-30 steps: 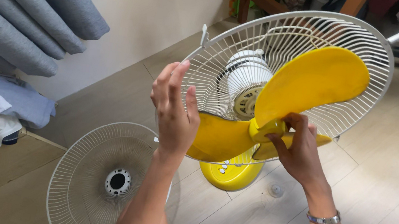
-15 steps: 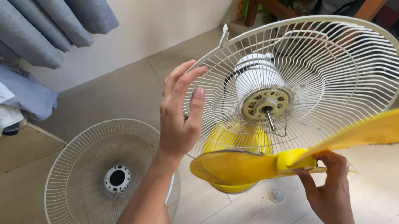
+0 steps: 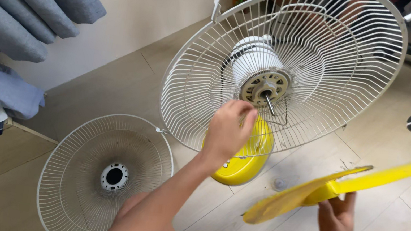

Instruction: The person disassembles a yellow electric fan by removing the front grille, unscrewing the blade hub, detaching the fan blades, and removing the rear grille. The components are placed on the floor.

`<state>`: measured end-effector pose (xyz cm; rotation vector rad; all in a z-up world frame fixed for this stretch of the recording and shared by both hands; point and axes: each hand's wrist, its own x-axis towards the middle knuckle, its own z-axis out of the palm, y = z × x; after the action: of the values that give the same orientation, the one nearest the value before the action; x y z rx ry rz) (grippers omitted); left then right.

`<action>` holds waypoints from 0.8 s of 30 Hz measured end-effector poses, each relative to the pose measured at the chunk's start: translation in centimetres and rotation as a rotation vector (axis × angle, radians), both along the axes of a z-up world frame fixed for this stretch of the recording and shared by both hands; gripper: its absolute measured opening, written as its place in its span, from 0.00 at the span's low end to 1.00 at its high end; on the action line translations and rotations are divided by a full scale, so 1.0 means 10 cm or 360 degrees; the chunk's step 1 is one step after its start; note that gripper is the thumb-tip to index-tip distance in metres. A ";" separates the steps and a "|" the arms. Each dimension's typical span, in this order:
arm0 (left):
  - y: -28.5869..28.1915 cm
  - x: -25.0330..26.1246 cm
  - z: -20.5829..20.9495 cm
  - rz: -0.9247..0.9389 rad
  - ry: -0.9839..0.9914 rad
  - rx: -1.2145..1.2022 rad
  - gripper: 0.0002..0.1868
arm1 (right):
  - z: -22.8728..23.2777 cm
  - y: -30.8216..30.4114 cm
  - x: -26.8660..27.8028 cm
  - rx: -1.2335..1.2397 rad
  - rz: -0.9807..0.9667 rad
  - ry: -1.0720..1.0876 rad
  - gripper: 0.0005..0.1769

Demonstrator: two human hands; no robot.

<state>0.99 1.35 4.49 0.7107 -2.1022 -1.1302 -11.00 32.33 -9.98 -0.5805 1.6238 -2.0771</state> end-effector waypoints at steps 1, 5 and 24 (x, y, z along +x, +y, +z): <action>-0.06 -0.13 -0.10 0.0017 -0.0138 0.0409 0.19 | -0.03 0.02 0.04 -0.0012 0.0054 -0.0107 0.44; -0.28 -0.49 -0.32 -0.0215 0.0289 0.1624 0.31 | 0.01 0.00 0.20 -0.0085 0.0103 -0.0365 0.36; -0.02 -0.85 -0.44 0.0243 0.0721 0.1945 0.08 | -0.18 0.28 0.29 -0.0443 -0.0240 -0.0620 0.19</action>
<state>-7.55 1.20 0.13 0.9617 -0.8045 -2.2028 -8.13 35.17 -11.73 -0.1230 1.1998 -2.3662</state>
